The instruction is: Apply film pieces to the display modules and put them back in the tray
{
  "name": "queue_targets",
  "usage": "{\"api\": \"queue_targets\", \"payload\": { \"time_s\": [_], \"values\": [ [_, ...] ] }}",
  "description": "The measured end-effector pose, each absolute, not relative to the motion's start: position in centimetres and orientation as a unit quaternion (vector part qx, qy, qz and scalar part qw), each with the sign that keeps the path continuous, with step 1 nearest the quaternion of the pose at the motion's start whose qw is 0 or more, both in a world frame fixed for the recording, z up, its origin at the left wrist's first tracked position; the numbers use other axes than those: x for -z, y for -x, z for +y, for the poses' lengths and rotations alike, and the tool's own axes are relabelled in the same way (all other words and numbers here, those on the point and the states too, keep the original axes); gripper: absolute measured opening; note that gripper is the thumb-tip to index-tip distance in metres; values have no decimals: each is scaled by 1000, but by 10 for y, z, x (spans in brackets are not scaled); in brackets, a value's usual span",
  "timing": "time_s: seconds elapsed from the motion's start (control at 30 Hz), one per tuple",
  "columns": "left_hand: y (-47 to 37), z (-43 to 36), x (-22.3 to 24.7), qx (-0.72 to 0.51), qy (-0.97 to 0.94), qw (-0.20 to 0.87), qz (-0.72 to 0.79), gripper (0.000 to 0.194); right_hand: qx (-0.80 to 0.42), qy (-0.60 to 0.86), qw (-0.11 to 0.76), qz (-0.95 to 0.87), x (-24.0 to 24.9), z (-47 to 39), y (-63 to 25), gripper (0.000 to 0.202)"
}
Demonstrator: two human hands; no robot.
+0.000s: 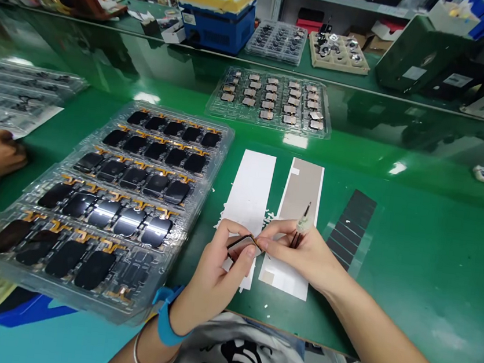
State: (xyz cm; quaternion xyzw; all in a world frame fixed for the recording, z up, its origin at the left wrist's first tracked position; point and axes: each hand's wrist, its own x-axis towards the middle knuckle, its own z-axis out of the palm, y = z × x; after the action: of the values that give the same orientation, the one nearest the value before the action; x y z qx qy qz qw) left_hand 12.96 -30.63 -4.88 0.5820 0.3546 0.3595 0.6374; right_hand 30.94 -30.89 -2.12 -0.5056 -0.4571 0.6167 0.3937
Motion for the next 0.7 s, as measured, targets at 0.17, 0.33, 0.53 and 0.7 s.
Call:
{"api": "queue_targets", "payload": {
  "time_s": [0.17,0.33,0.53,0.7],
  "values": [
    [-129,-306,52,-337,-574,653,361,14,-587,527,393,-472,23,-310,-306,27],
    [-129,-307,50,-333,-558,673,354,15,-540,528,425,-499,20,-312,-302,20],
    [-130,-310,49,-352,-540,678,353,18,-473,544,454,-524,18,-316,-303,11],
    [-132,-310,50,-348,-546,673,359,16,-472,547,449,-526,18,-315,-304,12]
  ]
}}
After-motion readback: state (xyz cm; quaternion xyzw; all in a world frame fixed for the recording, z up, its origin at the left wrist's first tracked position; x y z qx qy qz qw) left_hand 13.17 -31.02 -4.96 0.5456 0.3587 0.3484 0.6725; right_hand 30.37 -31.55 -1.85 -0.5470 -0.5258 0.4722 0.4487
